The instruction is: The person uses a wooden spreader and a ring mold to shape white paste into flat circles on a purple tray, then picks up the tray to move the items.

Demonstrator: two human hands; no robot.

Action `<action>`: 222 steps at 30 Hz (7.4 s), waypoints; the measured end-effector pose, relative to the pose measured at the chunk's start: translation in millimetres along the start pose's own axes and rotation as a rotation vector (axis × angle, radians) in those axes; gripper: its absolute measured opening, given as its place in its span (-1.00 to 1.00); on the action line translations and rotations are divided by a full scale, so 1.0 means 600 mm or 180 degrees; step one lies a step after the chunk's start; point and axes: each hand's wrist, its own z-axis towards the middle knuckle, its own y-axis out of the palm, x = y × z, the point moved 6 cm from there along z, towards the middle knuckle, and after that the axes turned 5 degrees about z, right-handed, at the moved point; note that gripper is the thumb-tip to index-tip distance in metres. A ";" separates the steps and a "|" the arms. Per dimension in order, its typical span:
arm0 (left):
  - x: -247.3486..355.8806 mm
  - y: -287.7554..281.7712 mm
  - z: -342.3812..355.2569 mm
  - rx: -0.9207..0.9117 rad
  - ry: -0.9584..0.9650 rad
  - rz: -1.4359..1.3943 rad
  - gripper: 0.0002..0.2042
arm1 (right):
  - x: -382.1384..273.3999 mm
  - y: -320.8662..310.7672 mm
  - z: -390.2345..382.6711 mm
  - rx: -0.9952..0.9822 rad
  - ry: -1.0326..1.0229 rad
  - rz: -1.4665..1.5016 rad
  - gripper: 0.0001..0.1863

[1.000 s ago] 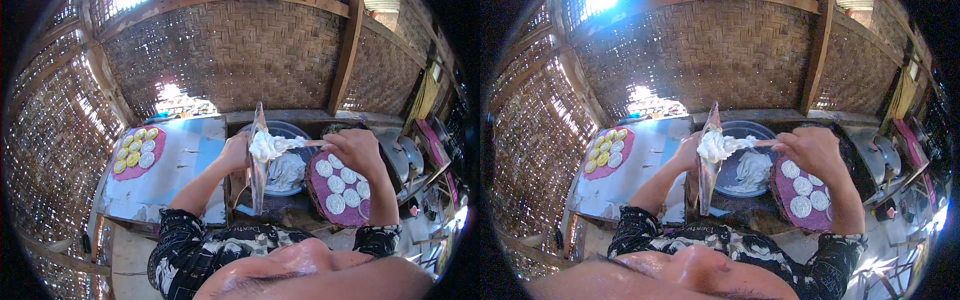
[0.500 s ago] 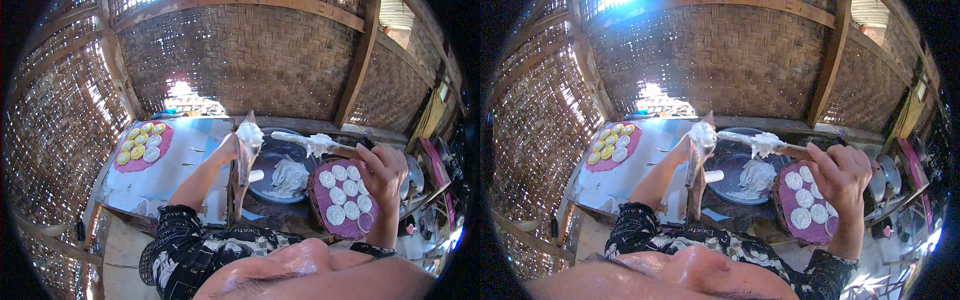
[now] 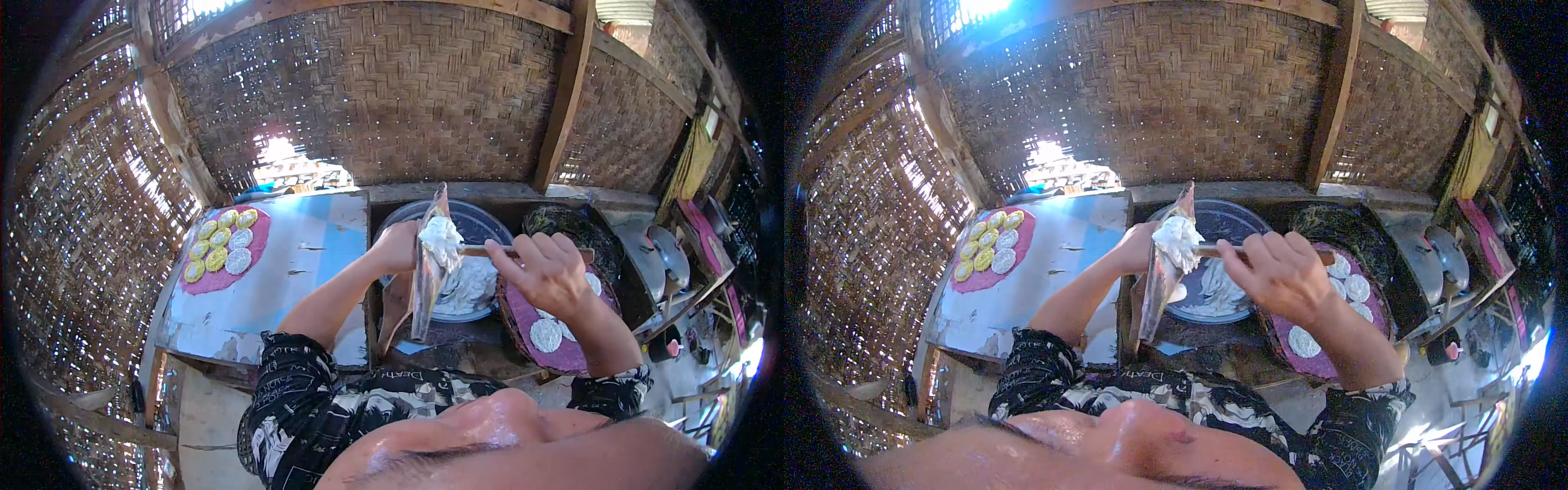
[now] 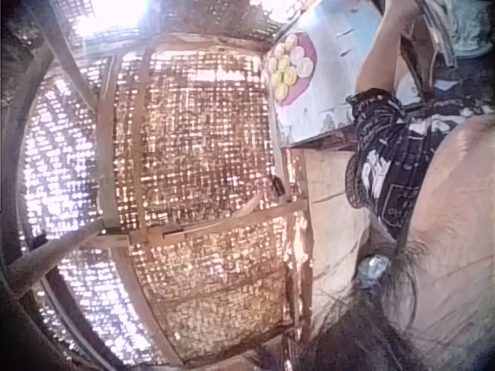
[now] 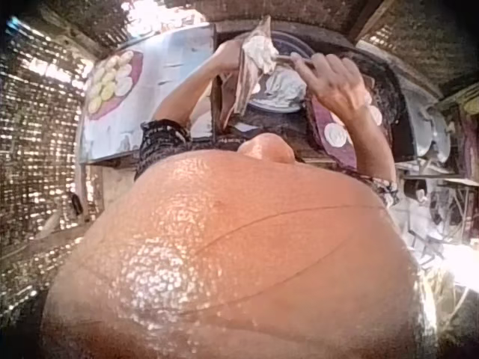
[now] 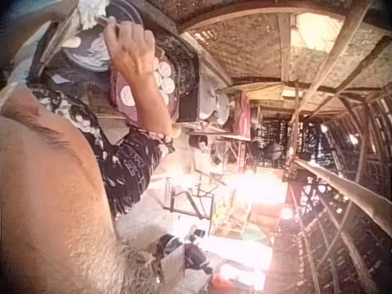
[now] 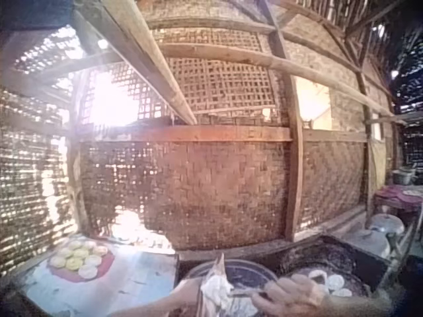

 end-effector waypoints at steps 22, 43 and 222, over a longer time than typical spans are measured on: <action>0.024 -0.012 -0.006 0.0044 0.0178 0.0290 -0.56 | 0.022 -0.004 -0.003 -0.0238 0.0243 0.0138 -0.74; -0.008 -0.078 0.029 0.1644 0.0609 -0.0971 -0.64 | 0.053 0.092 -0.151 0.1092 0.3151 0.2162 -0.77; 0.048 0.361 0.263 -0.0798 -0.1352 -0.7183 -0.55 | 0.028 0.173 -0.406 -0.1716 0.5918 0.5228 -0.40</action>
